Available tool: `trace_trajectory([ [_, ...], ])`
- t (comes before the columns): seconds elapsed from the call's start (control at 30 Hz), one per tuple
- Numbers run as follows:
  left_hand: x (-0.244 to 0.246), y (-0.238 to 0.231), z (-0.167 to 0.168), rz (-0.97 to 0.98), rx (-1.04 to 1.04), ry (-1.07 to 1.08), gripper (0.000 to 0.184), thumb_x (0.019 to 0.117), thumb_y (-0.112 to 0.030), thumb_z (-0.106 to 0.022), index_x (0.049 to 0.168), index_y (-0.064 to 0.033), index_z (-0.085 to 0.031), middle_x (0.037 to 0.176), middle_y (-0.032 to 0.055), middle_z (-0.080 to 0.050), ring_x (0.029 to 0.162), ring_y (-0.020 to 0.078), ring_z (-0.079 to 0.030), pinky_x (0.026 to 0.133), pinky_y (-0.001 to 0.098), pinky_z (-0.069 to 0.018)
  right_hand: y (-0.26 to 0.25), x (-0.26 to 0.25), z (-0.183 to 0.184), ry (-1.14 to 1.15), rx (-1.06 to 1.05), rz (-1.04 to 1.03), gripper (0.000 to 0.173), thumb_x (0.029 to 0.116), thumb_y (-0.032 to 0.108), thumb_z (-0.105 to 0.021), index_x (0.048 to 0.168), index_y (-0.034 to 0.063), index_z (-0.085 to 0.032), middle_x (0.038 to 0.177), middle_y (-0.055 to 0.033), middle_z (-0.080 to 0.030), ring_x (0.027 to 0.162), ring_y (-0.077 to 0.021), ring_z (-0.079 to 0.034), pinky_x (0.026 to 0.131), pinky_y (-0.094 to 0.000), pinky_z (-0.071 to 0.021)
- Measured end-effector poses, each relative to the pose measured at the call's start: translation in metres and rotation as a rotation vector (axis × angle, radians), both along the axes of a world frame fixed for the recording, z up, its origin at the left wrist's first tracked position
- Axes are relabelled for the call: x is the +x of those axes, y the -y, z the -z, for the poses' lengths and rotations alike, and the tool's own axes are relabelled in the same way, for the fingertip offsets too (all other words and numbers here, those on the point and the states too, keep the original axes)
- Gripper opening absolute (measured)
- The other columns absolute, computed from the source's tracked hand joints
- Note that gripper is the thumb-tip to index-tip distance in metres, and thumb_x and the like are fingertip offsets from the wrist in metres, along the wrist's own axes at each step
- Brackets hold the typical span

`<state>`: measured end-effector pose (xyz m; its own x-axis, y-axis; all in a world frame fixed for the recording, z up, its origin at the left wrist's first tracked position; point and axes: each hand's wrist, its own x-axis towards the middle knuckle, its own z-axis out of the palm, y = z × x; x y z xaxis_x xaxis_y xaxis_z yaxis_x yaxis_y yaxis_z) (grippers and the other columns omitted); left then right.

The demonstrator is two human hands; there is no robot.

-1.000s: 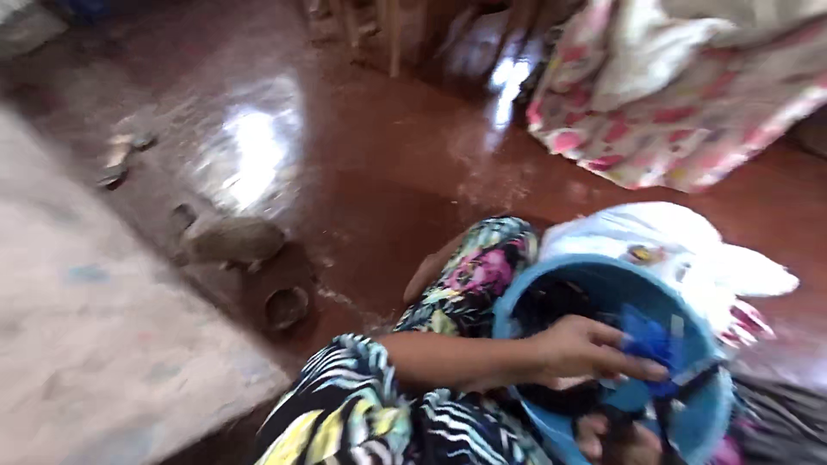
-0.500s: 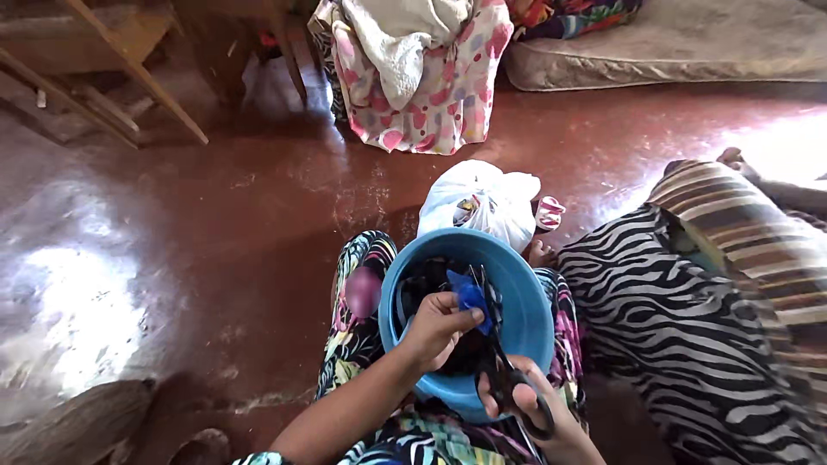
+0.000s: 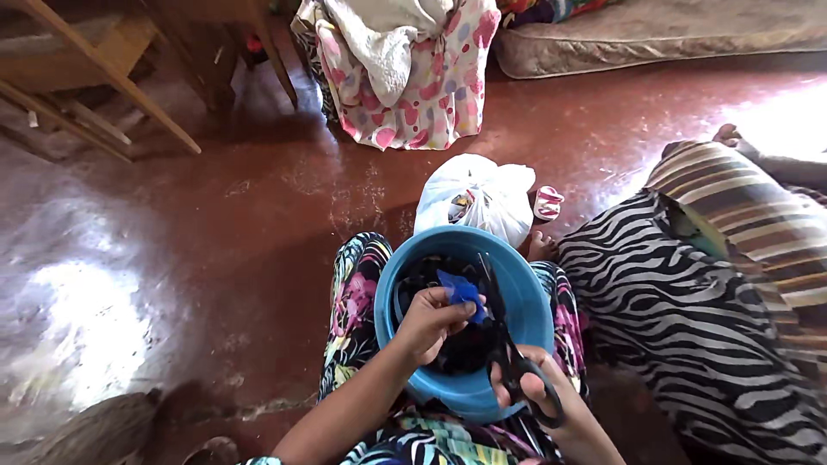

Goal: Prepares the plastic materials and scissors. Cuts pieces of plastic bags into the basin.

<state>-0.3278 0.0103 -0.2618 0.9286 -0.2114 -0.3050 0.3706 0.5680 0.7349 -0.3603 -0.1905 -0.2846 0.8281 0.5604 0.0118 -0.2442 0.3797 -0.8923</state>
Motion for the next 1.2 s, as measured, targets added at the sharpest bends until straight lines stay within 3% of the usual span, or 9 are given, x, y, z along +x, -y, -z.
trace_trajectory([
  [0.1, 0.008, -0.013, -0.005, -0.016, 0.100, -0.021, 0.017, 0.0952, 0.006, -0.056, 0.095, -0.0046, -0.069, 0.091, 0.0020, -0.075, 0.077, 0.0060, -0.070, 0.069, 0.0203, -0.0577, 0.016, -0.001, -0.009, 0.108, -0.292, 0.063, 0.041, 0.0854, 0.064, -0.069, 0.093, 0.0233, -0.074, 0.078, 0.0135, -0.072, 0.068, 0.0056, -0.065, 0.062, -0.0130, -0.0539],
  [0.2, 0.015, -0.021, -0.014, -0.079, 0.162, -0.025, 0.018, 0.0917, 0.011, -0.058, 0.093, -0.0050, -0.066, 0.080, -0.0011, -0.072, 0.068, 0.0042, -0.068, 0.063, 0.0188, -0.0563, 0.029, -0.005, -0.021, 0.183, -0.680, 0.098, 0.064, 0.0751, 0.073, -0.071, 0.088, 0.0103, -0.069, 0.071, 0.0132, -0.065, 0.061, 0.0084, -0.057, 0.056, -0.0127, -0.0480],
  [0.3, 0.021, -0.029, -0.023, -0.052, 0.203, -0.005, 0.032, 0.0875, 0.014, -0.060, 0.116, 0.0001, -0.059, 0.088, 0.0011, -0.072, 0.073, 0.0065, -0.069, 0.066, 0.0208, -0.0578, 0.035, -0.007, -0.022, 0.223, -0.896, 0.053, 0.078, 0.0712, 0.079, -0.067, 0.090, 0.0032, -0.071, 0.070, 0.0082, -0.063, 0.060, 0.0056, -0.053, 0.055, -0.0163, -0.0455],
  [0.4, 0.024, -0.032, -0.027, 0.024, 0.278, 0.043, 0.066, 0.0828, 0.012, -0.065, 0.143, 0.0013, -0.040, 0.093, 0.0041, -0.072, 0.076, 0.0096, -0.071, 0.072, 0.0243, -0.0599, 0.037, -0.006, -0.018, 0.220, -0.902, -0.011, 0.081, 0.0702, 0.082, -0.066, 0.089, 0.0040, -0.071, 0.069, 0.0076, -0.063, 0.059, 0.0045, -0.053, 0.054, -0.0170, -0.0448],
  [0.5, 0.026, -0.033, -0.029, 0.090, 0.327, 0.085, 0.083, 0.0795, 0.011, -0.070, 0.151, -0.0006, -0.029, 0.091, 0.0064, -0.071, 0.076, 0.0119, -0.072, 0.075, 0.0277, -0.0616, 0.033, -0.006, -0.019, 0.205, -0.895, -0.048, 0.083, 0.0690, 0.084, -0.065, 0.091, 0.0036, -0.071, 0.070, 0.0056, -0.064, 0.060, 0.0012, -0.055, 0.055, -0.0209, -0.0462],
  [0.63, 0.026, -0.033, -0.028, 0.147, 0.378, 0.123, 0.093, 0.0772, 0.009, -0.073, 0.154, -0.0016, -0.023, 0.087, 0.0046, -0.071, 0.075, 0.0108, -0.072, 0.077, 0.0279, -0.0617, 0.028, -0.004, -0.020, 0.193, -0.904, -0.034, 0.085, 0.0667, 0.087, -0.064, 0.091, 0.0058, -0.070, 0.070, 0.0080, -0.063, 0.059, 0.0027, -0.054, 0.054, -0.0194, -0.0456],
  [0.77, 0.026, -0.033, -0.029, 0.171, 0.422, 0.140, 0.101, 0.0752, 0.009, -0.075, 0.157, -0.0012, -0.017, 0.085, 0.0052, -0.070, 0.074, 0.0100, -0.071, 0.078, 0.0261, -0.0610, 0.026, -0.003, -0.019, 0.237, -0.978, -0.021, 0.083, 0.0663, 0.085, -0.065, 0.091, 0.0055, -0.071, 0.069, 0.0051, -0.064, 0.060, -0.0023, -0.056, 0.055, -0.0256, -0.0475],
  [1.0, 0.026, -0.033, -0.027, 0.235, 0.475, 0.162, 0.105, 0.0728, 0.008, -0.077, 0.158, -0.0019, -0.016, 0.078, 0.0017, -0.067, 0.069, 0.0080, -0.069, 0.074, 0.0238, -0.0600, 0.026, -0.002, -0.019, 0.232, -1.020, -0.043, 0.083, 0.0651, 0.083, -0.066, 0.093, 0.0056, -0.072, 0.069, 0.0047, -0.064, 0.059, -0.0047, -0.057, 0.055, -0.0288, -0.0482],
  [1.2, 0.026, -0.032, -0.026, 0.292, 0.551, 0.213, 0.109, 0.0734, 0.005, -0.080, 0.160, -0.0028, -0.014, 0.081, 0.0028, -0.068, 0.069, 0.0068, -0.068, 0.073, 0.0215, -0.0589, 0.027, -0.002, -0.018, 0.213, -1.028, -0.026, 0.082, 0.0635, 0.085, -0.066, 0.092, 0.0079, -0.071, 0.069, 0.0072, -0.063, 0.059, -0.0021, -0.056, 0.055, -0.0261, -0.0472],
])
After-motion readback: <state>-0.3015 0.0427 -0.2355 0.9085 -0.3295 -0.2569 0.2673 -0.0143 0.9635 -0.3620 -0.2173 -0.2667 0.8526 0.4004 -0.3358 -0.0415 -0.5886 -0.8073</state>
